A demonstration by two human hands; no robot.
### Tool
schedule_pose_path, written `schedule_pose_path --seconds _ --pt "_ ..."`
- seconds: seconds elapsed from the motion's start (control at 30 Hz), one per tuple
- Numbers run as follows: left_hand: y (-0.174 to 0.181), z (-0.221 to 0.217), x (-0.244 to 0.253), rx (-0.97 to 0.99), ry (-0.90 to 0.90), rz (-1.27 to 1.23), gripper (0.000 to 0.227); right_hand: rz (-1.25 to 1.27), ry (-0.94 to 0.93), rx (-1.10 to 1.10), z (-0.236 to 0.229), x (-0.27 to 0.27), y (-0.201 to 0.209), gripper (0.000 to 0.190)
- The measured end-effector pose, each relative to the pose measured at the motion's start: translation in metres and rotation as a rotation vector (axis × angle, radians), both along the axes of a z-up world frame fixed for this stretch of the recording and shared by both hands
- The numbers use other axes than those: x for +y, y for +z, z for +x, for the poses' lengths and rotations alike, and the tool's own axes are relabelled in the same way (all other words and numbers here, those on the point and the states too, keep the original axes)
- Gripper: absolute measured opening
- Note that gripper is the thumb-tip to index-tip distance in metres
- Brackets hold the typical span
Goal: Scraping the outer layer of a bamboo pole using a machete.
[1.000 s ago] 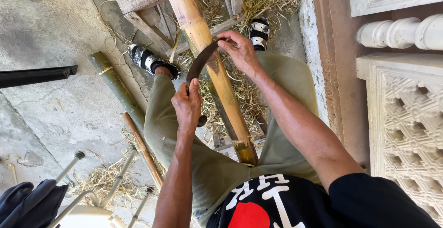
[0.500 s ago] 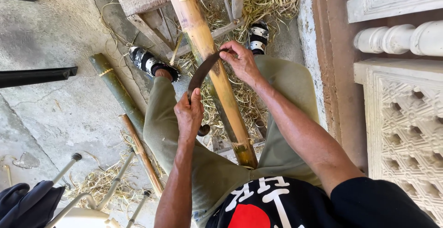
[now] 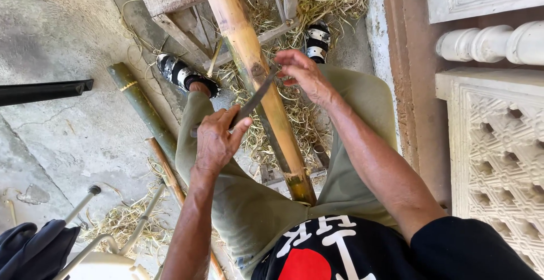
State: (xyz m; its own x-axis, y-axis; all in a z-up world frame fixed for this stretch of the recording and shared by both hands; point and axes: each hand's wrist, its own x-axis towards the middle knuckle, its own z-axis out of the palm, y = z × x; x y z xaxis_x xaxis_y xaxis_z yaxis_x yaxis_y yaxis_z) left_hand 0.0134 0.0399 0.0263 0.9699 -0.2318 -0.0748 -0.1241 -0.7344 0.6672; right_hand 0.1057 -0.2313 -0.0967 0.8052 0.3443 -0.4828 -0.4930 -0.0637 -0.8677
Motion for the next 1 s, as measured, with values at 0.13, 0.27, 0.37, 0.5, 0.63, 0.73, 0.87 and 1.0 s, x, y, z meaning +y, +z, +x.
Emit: schedule_pose_path --seconds 0.13,0.27,0.37,0.5,0.63,0.73,0.87,1.0 --pt "-0.003 0.007 0.003 -0.047 0.032 0.09 0.046 0.029 -0.197 0.199 0.0 0.007 -0.002 0.03" --pt "0.001 0.021 0.004 -0.182 -0.051 0.26 0.054 -0.03 -0.102 0.258 -0.005 0.013 -0.015 0.037" --pt "-0.007 0.032 0.007 -0.25 -0.113 0.285 0.059 -0.06 -0.073 0.219 -0.006 0.017 -0.016 0.035" --pt "-0.006 0.043 0.01 -0.328 -0.146 0.307 0.062 0.049 -0.155 0.113 -0.007 0.024 -0.019 0.035" --pt "-0.004 0.051 0.012 -0.305 -0.175 0.235 0.058 0.002 -0.178 0.184 -0.006 0.024 -0.017 0.03" --pt "-0.002 0.047 0.014 -0.303 -0.184 0.257 0.058 0.028 -0.202 0.182 -0.012 0.027 -0.021 0.031" --pt "0.001 0.058 0.009 -0.263 -0.193 0.265 0.06 -0.027 -0.22 0.202 -0.005 0.021 -0.018 0.03" --pt "-0.004 0.057 0.012 -0.298 -0.201 0.297 0.059 0.04 -0.249 0.125 -0.004 0.024 -0.027 0.03"
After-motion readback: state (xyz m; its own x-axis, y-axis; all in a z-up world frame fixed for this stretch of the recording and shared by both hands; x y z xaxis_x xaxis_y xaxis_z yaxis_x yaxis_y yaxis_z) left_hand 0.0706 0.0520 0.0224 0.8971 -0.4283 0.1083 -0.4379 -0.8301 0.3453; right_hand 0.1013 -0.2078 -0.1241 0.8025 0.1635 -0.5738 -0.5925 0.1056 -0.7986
